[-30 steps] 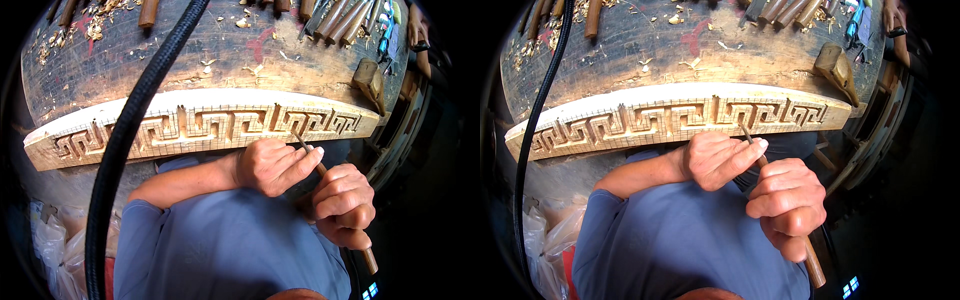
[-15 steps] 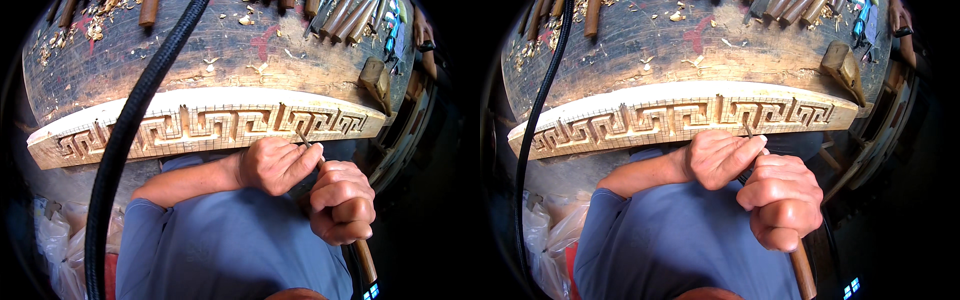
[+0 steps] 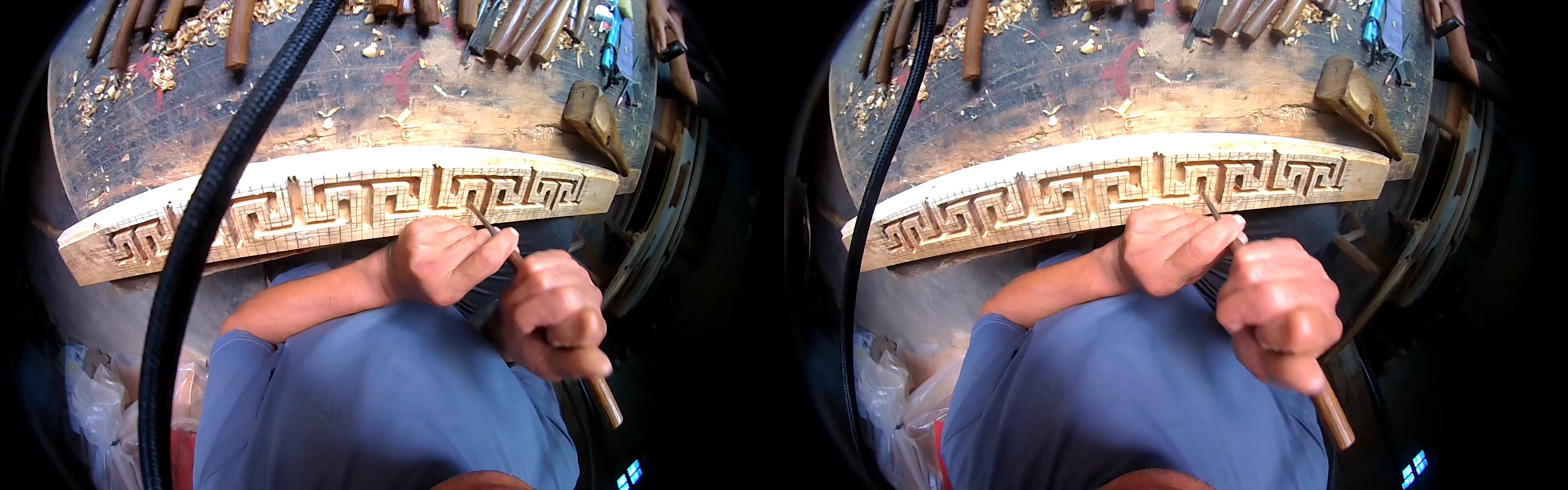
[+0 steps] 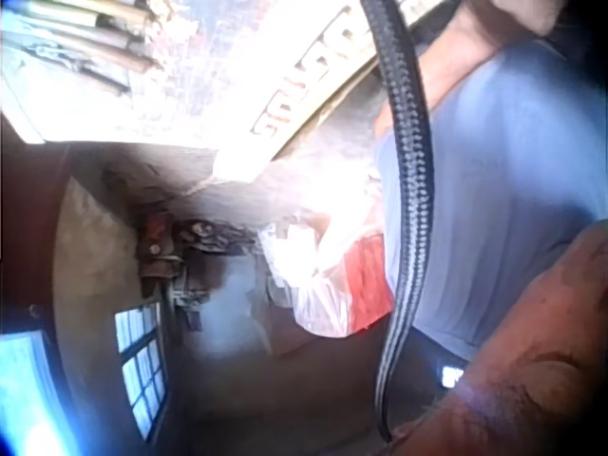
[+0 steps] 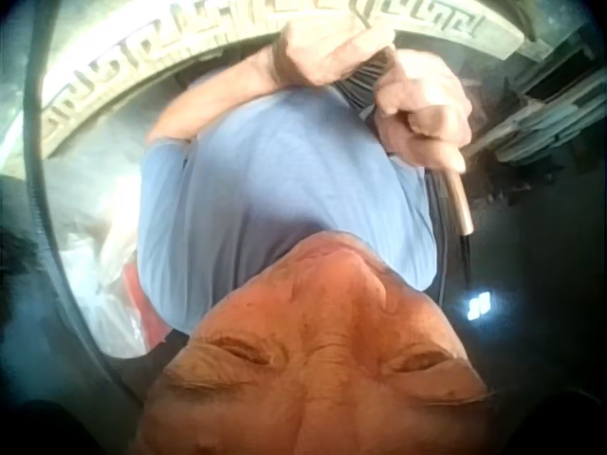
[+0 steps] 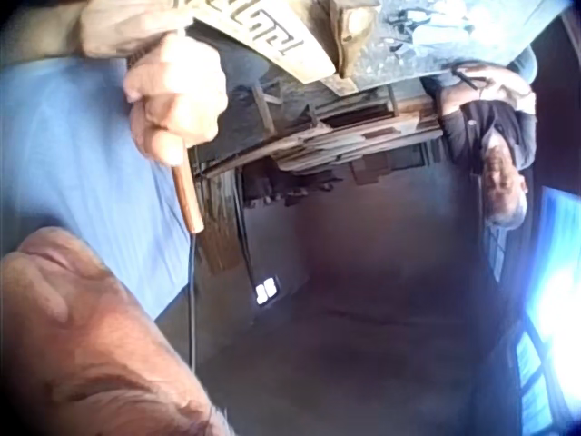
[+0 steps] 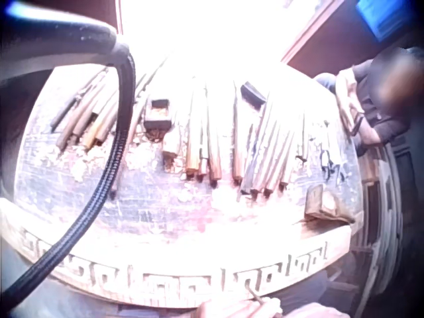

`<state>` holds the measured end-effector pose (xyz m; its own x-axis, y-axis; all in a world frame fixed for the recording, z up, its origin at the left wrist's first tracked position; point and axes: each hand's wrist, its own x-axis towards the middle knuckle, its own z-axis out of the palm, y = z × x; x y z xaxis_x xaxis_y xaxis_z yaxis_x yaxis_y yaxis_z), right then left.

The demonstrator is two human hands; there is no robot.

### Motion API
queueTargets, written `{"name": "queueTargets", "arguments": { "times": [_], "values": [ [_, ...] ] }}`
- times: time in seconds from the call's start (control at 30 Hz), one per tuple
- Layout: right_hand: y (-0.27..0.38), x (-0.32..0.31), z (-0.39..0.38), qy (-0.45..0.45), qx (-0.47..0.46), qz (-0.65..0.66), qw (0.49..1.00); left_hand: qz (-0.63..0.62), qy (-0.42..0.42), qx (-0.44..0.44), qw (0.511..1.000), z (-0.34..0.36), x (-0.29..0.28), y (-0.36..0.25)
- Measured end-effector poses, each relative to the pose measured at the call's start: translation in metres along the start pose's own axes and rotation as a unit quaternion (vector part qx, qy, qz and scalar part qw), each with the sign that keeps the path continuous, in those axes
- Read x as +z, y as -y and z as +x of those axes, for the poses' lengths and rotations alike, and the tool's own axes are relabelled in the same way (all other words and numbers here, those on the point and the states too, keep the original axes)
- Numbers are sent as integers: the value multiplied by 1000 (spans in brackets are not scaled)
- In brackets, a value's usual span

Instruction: The person carves a geometric pattern into a wooden board using a chisel and a wooden mallet.

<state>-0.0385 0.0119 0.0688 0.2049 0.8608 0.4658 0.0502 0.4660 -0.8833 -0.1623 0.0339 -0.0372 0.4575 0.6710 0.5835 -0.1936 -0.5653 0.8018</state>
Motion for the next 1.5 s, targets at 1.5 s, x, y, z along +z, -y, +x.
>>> {"name": "queueTargets", "arguments": {
  "times": [1.5],
  "values": [
    [-67,95,-14,179,-15,-273,945,76,-317,-198,924,-35,-132,-25]
  ]
}}
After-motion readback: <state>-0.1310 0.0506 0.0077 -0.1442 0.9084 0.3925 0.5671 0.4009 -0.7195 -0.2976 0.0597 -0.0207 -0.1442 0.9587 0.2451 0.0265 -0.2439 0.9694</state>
